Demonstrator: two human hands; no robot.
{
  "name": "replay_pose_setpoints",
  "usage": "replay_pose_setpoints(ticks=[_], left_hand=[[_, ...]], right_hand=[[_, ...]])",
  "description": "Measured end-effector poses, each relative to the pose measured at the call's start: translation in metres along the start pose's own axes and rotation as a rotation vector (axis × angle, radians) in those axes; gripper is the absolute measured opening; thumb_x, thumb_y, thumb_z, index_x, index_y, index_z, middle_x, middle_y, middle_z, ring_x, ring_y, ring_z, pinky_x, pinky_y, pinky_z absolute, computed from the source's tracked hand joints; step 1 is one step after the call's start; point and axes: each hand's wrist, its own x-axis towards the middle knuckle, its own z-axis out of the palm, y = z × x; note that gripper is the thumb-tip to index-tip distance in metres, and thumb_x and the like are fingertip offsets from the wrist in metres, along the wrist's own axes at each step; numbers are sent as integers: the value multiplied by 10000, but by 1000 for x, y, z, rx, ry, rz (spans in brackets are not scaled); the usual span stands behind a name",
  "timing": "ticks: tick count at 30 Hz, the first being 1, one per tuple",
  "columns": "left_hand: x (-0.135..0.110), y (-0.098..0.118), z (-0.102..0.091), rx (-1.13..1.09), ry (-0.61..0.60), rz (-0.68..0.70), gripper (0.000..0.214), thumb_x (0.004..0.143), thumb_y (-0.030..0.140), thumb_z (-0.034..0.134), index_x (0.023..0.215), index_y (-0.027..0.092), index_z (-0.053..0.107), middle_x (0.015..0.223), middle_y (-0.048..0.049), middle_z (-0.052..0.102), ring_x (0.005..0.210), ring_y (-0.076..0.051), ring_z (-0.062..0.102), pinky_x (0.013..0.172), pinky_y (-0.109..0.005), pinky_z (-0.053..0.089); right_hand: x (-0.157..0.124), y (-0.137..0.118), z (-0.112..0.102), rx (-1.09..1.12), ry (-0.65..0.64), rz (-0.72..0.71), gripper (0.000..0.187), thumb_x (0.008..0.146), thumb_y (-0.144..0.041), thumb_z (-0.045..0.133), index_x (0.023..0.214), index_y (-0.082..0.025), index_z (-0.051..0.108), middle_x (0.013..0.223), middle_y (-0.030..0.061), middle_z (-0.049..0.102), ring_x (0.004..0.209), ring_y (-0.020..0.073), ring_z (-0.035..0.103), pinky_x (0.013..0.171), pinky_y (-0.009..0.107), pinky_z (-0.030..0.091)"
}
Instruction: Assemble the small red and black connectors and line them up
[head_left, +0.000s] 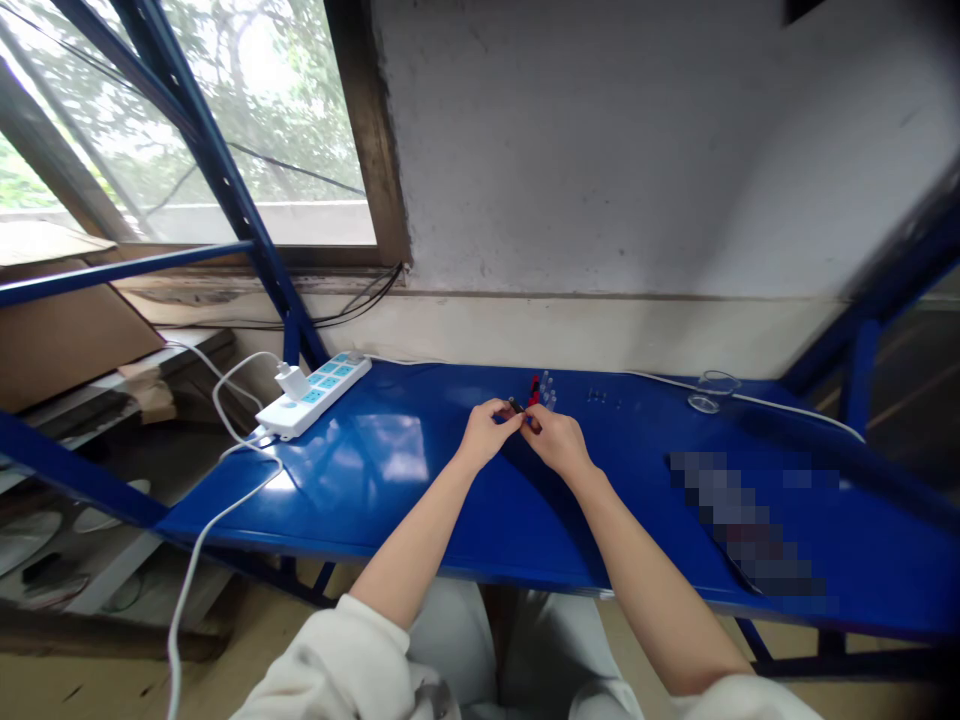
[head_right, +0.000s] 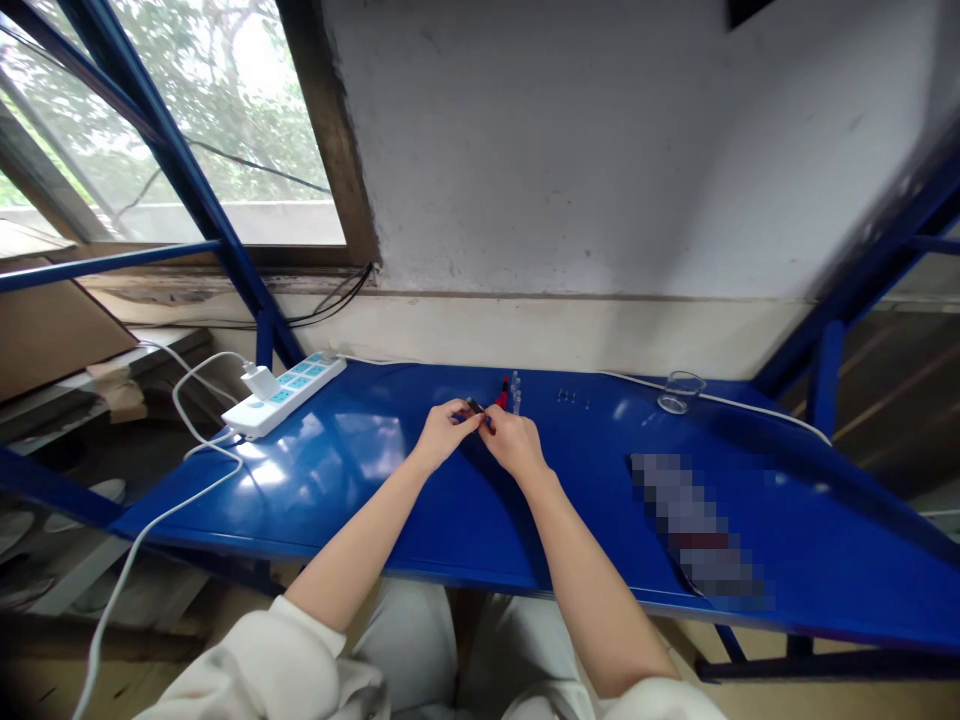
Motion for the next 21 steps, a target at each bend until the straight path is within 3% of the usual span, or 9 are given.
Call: replay_pose_setpoints(ticks=[6, 13, 21], left_hand=[[19, 4, -32, 211, -70, 34, 161, 646, 292, 633, 580, 149, 596, 669, -24, 596, 654, -133, 553, 623, -251, 418], [31, -34, -85, 642, 59, -242, 148, 622, 316, 618, 608, 171, 592, 668, -35, 596, 613, -158, 540, 544, -247, 361], [14, -47, -96, 698, 5, -408, 139, 643, 320, 576, 640, 181, 570, 656, -25, 608, 605, -147, 540, 514, -223, 332]], right_hand=[[0, -2, 1, 86, -16, -24, 254, 825, -363, 401, 980, -222, 544, 686, 0, 623, 620, 138, 577, 539, 213, 326], [1, -1, -2, 79, -109, -31, 286, 854, -350, 346, 1020, -212, 534, 692, 10, 621, 588, 133, 558, 512, 214, 320], [1, -1, -3, 8, -63, 34, 285, 868, -317, 309, 1007, -210, 534, 731, 30, 643, 623, 152, 584, 532, 228, 324]])
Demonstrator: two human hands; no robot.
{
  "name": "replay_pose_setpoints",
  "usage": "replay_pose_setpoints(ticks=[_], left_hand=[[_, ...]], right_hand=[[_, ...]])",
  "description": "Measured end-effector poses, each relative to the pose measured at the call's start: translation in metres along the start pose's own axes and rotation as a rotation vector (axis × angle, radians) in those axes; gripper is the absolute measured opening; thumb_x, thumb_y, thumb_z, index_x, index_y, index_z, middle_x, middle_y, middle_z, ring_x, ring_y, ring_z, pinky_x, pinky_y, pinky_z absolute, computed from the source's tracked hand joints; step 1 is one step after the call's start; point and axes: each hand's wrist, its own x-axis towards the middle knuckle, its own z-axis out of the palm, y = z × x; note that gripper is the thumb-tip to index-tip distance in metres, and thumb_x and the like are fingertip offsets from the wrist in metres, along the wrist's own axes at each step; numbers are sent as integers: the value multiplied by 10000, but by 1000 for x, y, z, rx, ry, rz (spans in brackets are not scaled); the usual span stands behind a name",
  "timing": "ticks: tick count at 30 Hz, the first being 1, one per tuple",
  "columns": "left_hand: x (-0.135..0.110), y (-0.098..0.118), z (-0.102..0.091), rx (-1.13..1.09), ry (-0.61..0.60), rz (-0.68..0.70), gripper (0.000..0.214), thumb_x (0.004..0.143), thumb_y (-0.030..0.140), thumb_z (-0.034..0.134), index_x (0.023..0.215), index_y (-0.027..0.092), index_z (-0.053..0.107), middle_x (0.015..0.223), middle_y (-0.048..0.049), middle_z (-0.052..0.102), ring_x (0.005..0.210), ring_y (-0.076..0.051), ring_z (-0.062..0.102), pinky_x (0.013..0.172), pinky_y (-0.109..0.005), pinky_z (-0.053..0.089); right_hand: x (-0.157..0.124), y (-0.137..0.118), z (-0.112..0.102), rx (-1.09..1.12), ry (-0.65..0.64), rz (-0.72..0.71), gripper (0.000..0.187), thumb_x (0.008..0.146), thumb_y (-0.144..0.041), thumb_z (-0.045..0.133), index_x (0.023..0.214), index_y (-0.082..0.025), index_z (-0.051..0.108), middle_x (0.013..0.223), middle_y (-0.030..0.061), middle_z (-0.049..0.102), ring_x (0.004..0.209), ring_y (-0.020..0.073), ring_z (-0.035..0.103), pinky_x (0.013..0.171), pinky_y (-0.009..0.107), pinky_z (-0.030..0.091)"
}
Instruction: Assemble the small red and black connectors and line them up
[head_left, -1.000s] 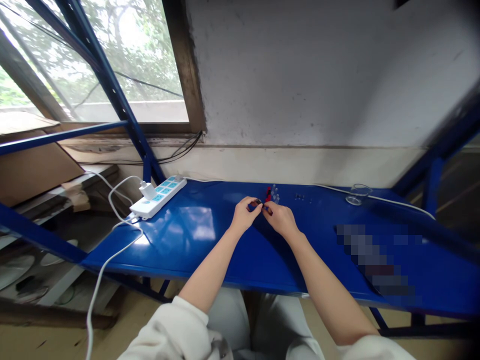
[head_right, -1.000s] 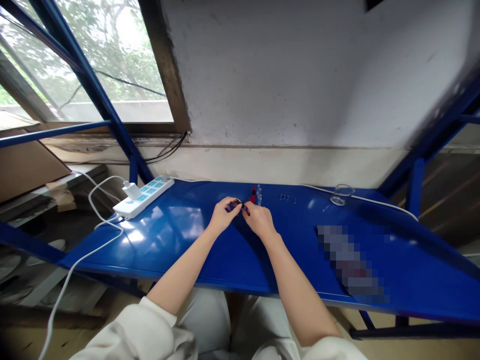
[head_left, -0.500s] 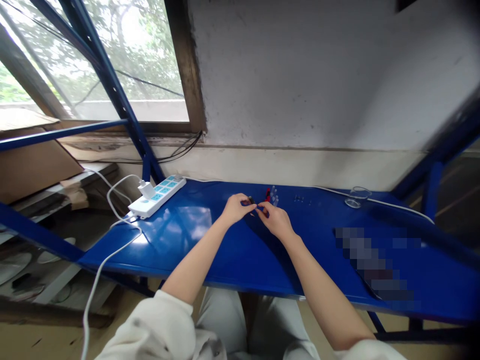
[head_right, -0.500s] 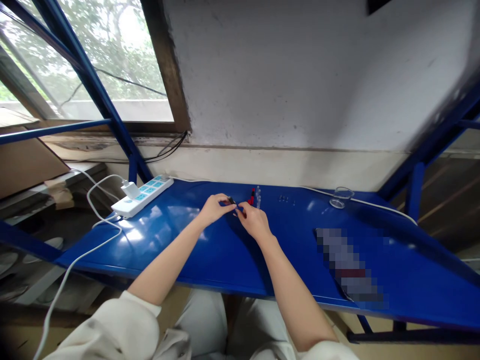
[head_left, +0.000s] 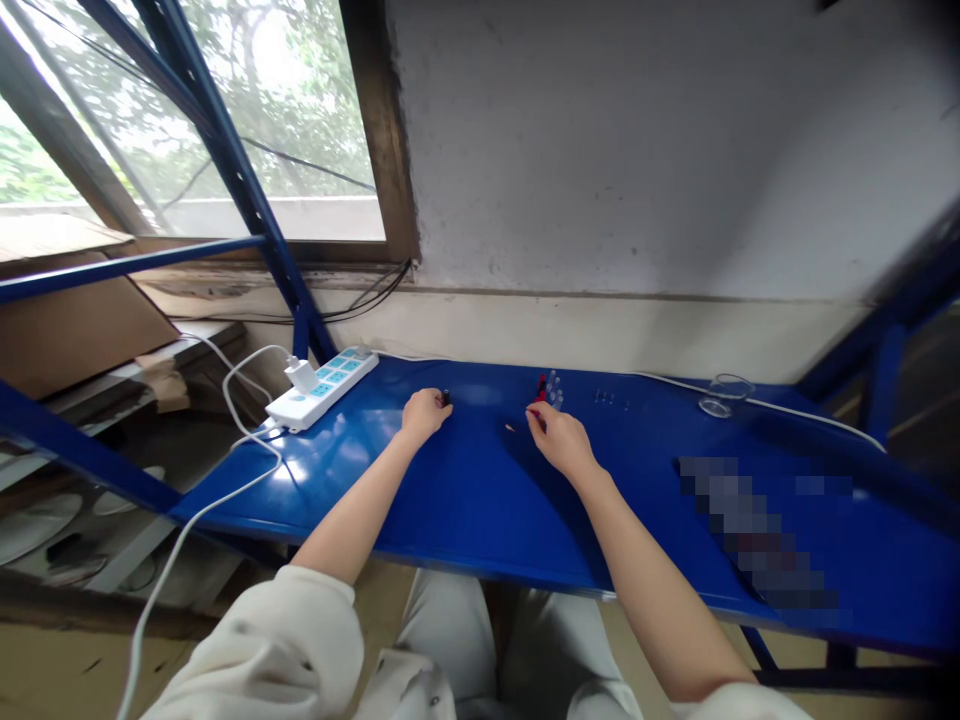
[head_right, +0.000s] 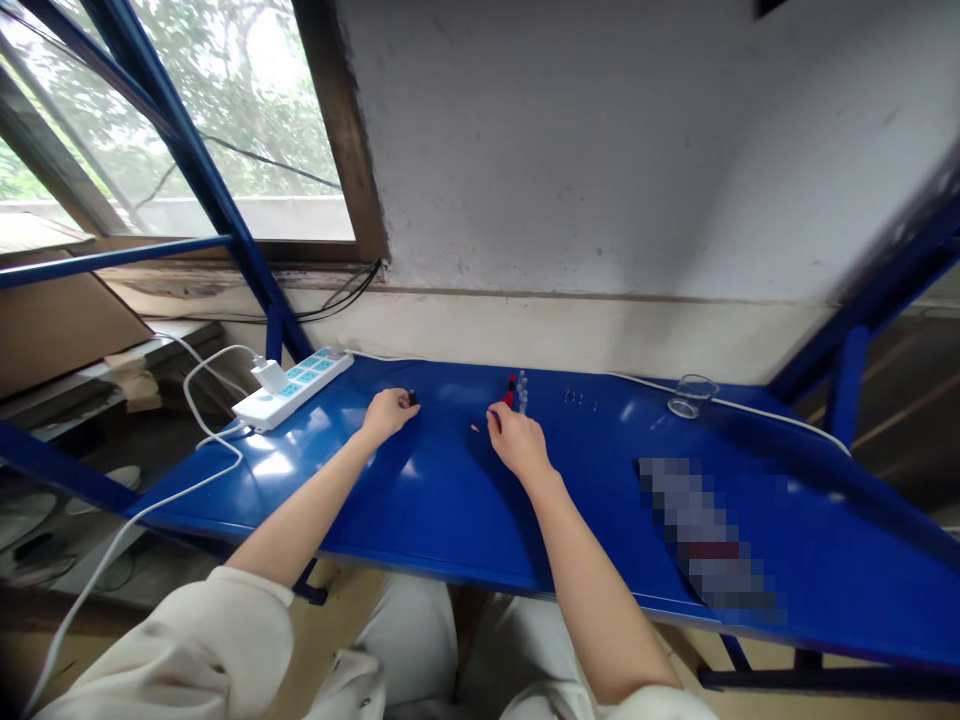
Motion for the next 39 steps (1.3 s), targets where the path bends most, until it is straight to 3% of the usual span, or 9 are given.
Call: replay_pose_setpoints(ticks=[4, 8, 11, 20, 24, 27, 30, 34, 39], left_hand=[[2, -2, 2, 31, -40, -54, 172, 645, 347, 581, 674, 177, 582, 688, -31, 622, 628, -143, 552, 521, -211, 348], [4, -5, 5, 54, -71, -91, 164, 646, 335, 587, 697, 179, 599, 731, -43, 635, 676, -155, 572, 551, -212, 376], [4, -5, 7, 59, -66, -101, 162, 657, 333, 576, 707, 182, 607, 748, -50, 639, 698, -170, 582, 558, -222, 387], [1, -1, 3, 56, -96, -145, 226, 640, 385, 607, 749, 187, 602, 803, -50, 648, 754, -183, 588, 565, -226, 384], [-8, -1, -10, 124, -112, -162, 308, 609, 412, 635, 811, 184, 589, 864, -66, 641, 820, -208, 579, 586, -238, 379], [-21, 3, -21, 138, -87, -157, 285, 625, 424, 622, 769, 183, 575, 798, -66, 636, 788, -211, 578, 569, -244, 371], [-35, 15, -28, 35, -44, -56, 246, 681, 431, 572, 711, 188, 563, 716, -40, 620, 686, -178, 571, 540, -243, 366], [-50, 41, -26, -74, 4, 272, 230, 754, 394, 500, 701, 182, 573, 672, -22, 590, 628, -139, 543, 586, -248, 393], [-58, 77, -8, -58, -15, 554, 275, 812, 311, 432, 1010, 170, 560, 856, -58, 597, 828, -171, 538, 734, -284, 424]], right_hand=[[1, 5, -4, -67, -17, 180, 268, 852, -315, 326, 921, -193, 555, 744, 58, 640, 664, 186, 599, 537, 244, 335], [2, 13, -6, -122, -218, 301, 239, 814, -294, 385, 839, -160, 581, 801, 108, 631, 718, 229, 605, 546, 268, 361], [2, 16, -6, -121, -288, 345, 248, 811, -299, 397, 865, -145, 584, 847, 134, 621, 755, 243, 603, 565, 283, 381], [4, 25, 1, -125, -218, 358, 233, 801, -294, 432, 901, -133, 569, 895, 130, 587, 815, 240, 572, 583, 295, 391], [4, 29, 6, -151, -141, 333, 242, 798, -299, 447, 915, -129, 574, 934, 142, 561, 889, 245, 532, 612, 294, 392], [4, 30, 9, -178, -103, 335, 268, 799, -310, 446, 950, -127, 571, 958, 147, 548, 930, 259, 505, 627, 303, 392], [4, 30, 11, -198, -74, 341, 277, 799, -311, 444, 965, -128, 570, 976, 147, 542, 949, 264, 487, 658, 321, 391], [4, 29, 14, -208, -44, 365, 275, 801, -316, 440, 968, -143, 573, 996, 143, 534, 965, 261, 469, 712, 353, 377], [5, 29, 17, -193, -12, 383, 279, 804, -317, 433, 979, -149, 569, 1020, 140, 528, 985, 262, 445, 748, 376, 352]])
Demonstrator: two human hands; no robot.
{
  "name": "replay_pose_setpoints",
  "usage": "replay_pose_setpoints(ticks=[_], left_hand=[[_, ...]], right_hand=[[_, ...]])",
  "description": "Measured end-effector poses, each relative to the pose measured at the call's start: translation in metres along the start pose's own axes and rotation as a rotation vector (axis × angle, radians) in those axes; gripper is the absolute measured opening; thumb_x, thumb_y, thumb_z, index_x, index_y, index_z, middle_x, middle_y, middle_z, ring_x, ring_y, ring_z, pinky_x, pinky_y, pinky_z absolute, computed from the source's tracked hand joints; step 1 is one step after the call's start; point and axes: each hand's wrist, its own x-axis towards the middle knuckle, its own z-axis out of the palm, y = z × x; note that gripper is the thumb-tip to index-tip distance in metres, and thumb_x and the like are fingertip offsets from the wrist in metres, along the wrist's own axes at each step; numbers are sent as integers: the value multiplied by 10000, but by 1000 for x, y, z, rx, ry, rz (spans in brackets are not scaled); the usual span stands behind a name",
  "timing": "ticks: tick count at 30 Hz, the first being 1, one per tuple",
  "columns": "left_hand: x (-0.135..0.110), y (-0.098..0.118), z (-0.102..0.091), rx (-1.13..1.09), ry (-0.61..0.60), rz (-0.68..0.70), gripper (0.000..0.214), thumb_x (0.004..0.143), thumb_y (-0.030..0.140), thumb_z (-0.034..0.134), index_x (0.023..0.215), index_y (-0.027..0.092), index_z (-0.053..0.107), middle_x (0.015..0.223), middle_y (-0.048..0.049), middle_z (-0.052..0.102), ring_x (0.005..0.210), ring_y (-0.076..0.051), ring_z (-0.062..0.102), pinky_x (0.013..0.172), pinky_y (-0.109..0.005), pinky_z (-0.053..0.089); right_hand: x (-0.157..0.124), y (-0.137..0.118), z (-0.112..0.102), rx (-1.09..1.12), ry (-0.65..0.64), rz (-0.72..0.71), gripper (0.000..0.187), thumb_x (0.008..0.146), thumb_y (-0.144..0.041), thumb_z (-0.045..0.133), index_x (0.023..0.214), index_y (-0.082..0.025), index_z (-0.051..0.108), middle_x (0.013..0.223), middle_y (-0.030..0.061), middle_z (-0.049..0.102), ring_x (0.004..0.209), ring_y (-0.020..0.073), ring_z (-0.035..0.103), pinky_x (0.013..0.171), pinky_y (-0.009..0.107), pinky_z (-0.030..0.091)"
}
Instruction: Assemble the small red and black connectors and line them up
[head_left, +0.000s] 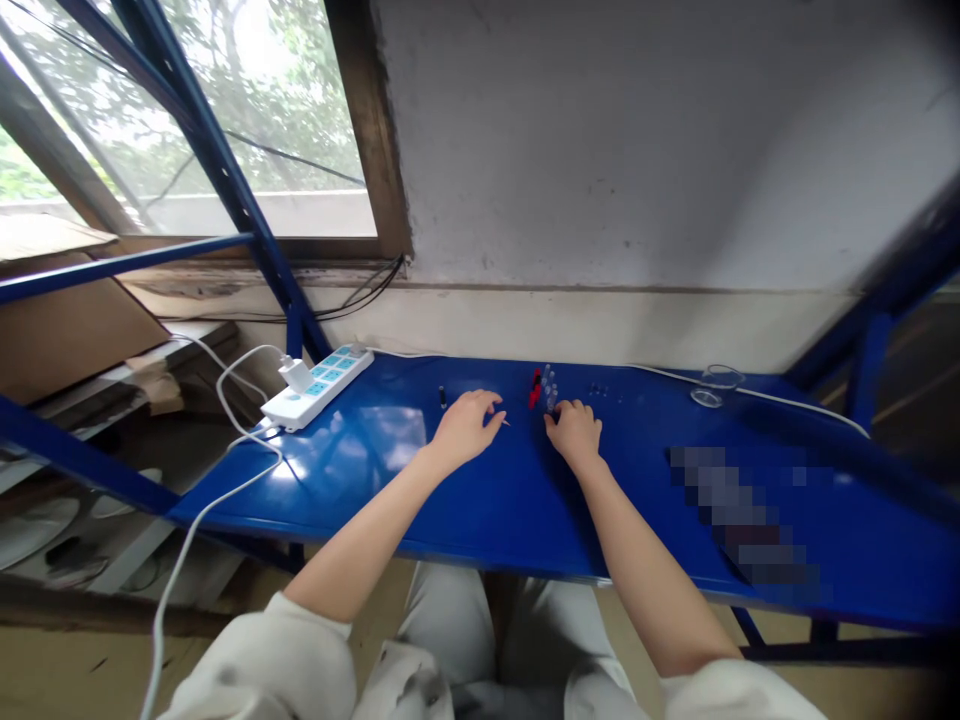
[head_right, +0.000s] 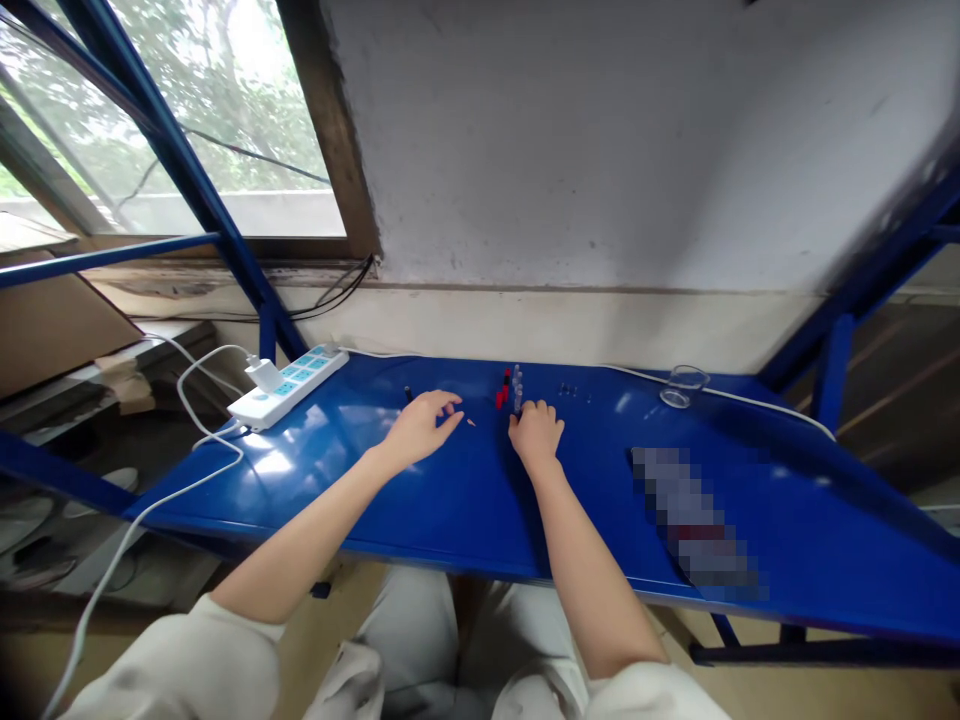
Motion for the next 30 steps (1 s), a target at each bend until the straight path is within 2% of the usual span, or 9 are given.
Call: replay_pose_setpoints(ticks=[3, 7, 10, 13, 16, 20, 25, 30], left_hand=[[10, 12, 20, 97, -65, 71, 413, 847, 283, 359, 1244, 177, 400, 1085, -97, 534, 985, -208, 487, 822, -335, 397], [22, 19, 48, 221, -149, 19, 504, 857, 250, 309, 1350, 217, 204, 1215, -106, 445, 1046, -242, 433, 811, -379, 385], [29, 19, 64, 264, -159, -19, 486, 850, 208, 315, 1332, 218, 250, 1216, -115, 438, 1044, -254, 424, 813, -398, 369], [34, 18, 72, 263, -103, -14, 397, 849, 201, 340, 1243, 196, 391, 1141, -123, 484, 999, -255, 448, 810, -398, 356], [38, 18, 74, 218, -6, -4, 255, 838, 222, 399, 1058, 164, 513, 1027, -123, 531, 954, -250, 468, 811, -389, 346], [42, 15, 74, 131, 39, -52, 118, 815, 189, 444, 878, 157, 538, 912, -105, 561, 903, -228, 493, 791, -363, 359], [38, 2, 62, -22, 71, -102, 36, 753, 180, 521, 773, 167, 548, 805, -52, 576, 793, -174, 521, 709, -296, 398], [23, -8, 51, -234, 217, -135, 59, 729, 212, 534, 767, 168, 544, 766, -20, 576, 710, -124, 517, 675, -255, 418]], right_hand=[[-1, -1, 1, 16, 9, 14, 280, 805, -317, 427, 988, -156, 565, 1034, 138, 523, 998, 260, 434, 762, 380, 338], [0, -1, 2, 36, 12, 19, 278, 804, -316, 425, 990, -159, 559, 1041, 133, 523, 999, 258, 431, 769, 386, 327], [1, -1, 3, 53, 20, 15, 269, 800, -312, 430, 979, -161, 564, 1034, 133, 528, 995, 260, 433, 769, 388, 323], [2, -1, 5, 68, 31, 15, 259, 795, -307, 438, 965, -163, 569, 1025, 135, 531, 991, 266, 436, 767, 392, 321], [3, -1, 5, 82, 30, 24, 254, 791, -307, 444, 960, -163, 569, 1021, 137, 531, 988, 271, 438, 763, 397, 320], [3, -2, 4, 94, 25, 38, 252, 794, -312, 445, 954, -165, 572, 1015, 135, 535, 988, 267, 440, 768, 398, 317], [4, -2, 4, 95, 40, 35, 246, 792, -312, 447, 946, -169, 576, 1010, 122, 543, 975, 260, 448, 766, 393, 321], [7, -1, 8, 100, 54, 31, 235, 792, -301, 450, 932, -160, 576, 1000, 124, 546, 971, 256, 454, 759, 386, 320]])
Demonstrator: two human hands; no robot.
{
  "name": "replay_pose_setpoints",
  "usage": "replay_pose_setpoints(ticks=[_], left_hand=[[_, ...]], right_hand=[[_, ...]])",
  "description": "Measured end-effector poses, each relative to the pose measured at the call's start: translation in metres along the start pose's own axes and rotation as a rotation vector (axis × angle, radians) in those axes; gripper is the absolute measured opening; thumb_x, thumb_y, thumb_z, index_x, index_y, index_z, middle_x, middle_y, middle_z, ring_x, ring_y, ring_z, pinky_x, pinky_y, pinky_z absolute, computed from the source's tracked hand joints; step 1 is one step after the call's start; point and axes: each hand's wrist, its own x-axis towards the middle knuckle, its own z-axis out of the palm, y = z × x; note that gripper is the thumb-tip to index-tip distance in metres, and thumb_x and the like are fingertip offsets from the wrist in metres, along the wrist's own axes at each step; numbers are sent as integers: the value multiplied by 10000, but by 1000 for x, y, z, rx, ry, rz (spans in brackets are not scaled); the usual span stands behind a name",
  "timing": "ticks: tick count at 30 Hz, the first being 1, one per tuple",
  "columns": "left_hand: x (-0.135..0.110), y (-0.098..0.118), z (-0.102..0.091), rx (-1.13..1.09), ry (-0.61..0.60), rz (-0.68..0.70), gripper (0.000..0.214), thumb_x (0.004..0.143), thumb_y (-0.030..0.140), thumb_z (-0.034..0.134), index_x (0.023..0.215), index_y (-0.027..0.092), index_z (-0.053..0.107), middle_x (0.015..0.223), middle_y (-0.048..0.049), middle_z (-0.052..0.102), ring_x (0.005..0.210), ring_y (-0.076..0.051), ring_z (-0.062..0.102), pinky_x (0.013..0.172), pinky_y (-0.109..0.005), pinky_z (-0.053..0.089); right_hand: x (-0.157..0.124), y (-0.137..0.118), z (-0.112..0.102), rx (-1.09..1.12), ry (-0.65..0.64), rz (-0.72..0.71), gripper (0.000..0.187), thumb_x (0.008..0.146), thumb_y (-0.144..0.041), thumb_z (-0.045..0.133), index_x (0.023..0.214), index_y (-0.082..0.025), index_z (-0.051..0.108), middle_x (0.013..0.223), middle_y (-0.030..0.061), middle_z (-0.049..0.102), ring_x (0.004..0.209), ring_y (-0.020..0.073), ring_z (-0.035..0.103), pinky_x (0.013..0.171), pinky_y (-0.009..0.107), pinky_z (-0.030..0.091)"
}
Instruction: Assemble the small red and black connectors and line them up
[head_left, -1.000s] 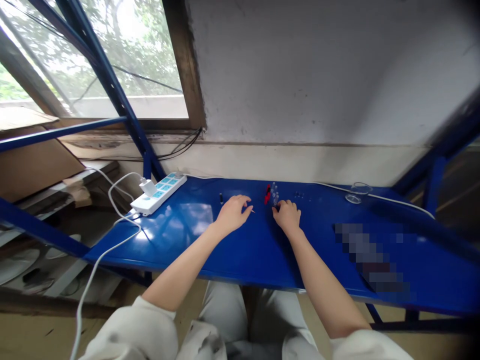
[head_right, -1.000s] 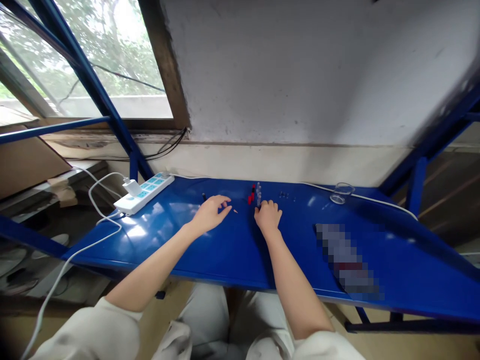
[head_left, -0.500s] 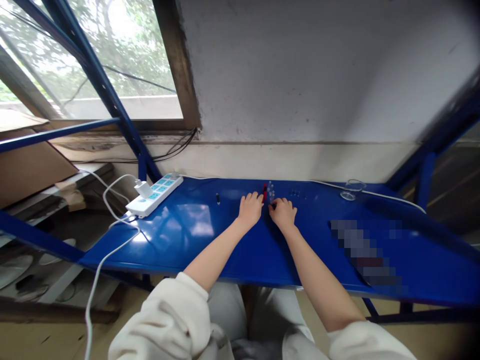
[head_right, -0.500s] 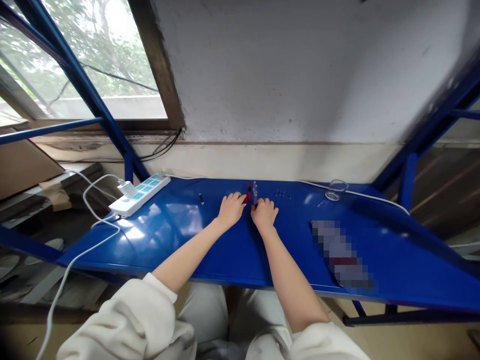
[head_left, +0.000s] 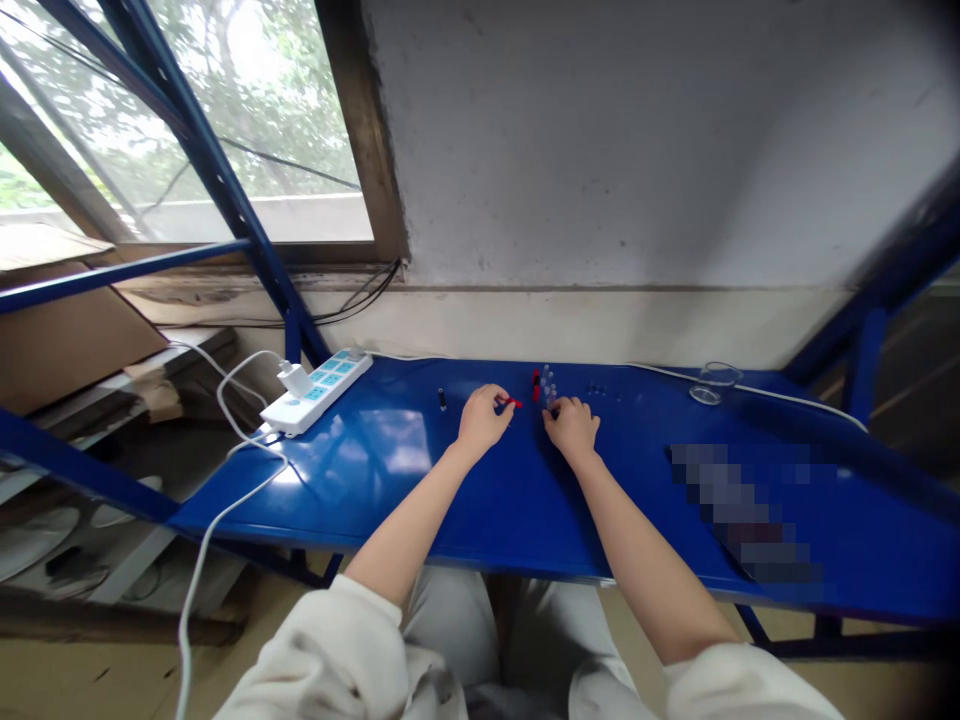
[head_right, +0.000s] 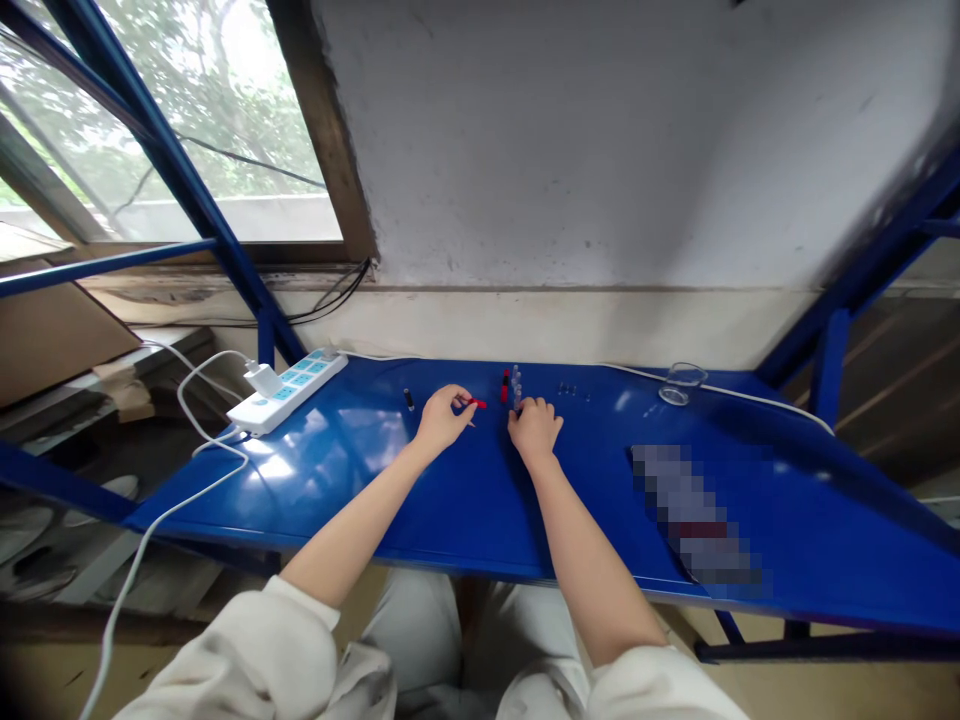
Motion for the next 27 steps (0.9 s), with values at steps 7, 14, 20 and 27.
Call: replay_pose_setpoints(ticks=[7, 14, 20, 27], left_hand=[[-21, -4, 8, -216, 70, -95, 114, 736, 266, 522, 791, 169, 547, 741, -19, 588, 661, -110, 524, 635, -248, 426], [-20, 2, 3, -238, 126, -77, 124, 728, 275, 529, 792, 176, 565, 772, -21, 602, 682, -114, 529, 654, -259, 426], [-20, 0, 3, -268, 149, -82, 135, 743, 279, 517, 808, 170, 561, 771, -25, 606, 663, -107, 536, 645, -253, 431], [-21, 5, -2, -244, 154, -44, 197, 786, 298, 487, 923, 178, 563, 837, -43, 614, 721, -122, 555, 685, -267, 450]], right_hand=[[-2, -1, -2, 33, -22, -20, 178, 792, -266, 446, 856, -175, 585, 950, 84, 575, 916, 220, 494, 739, 358, 313], [-18, -18, -8, 53, -143, -257, 122, 770, -243, 473, 790, -182, 577, 841, 38, 594, 796, 162, 529, 701, 304, 281], [-21, -22, -9, 47, -125, -346, 127, 774, -240, 452, 782, -174, 560, 820, 34, 590, 746, 149, 531, 670, 283, 260], [-21, -21, -11, 53, -74, -382, 125, 774, -235, 442, 760, -172, 549, 828, 37, 589, 729, 142, 533, 676, 276, 256]])
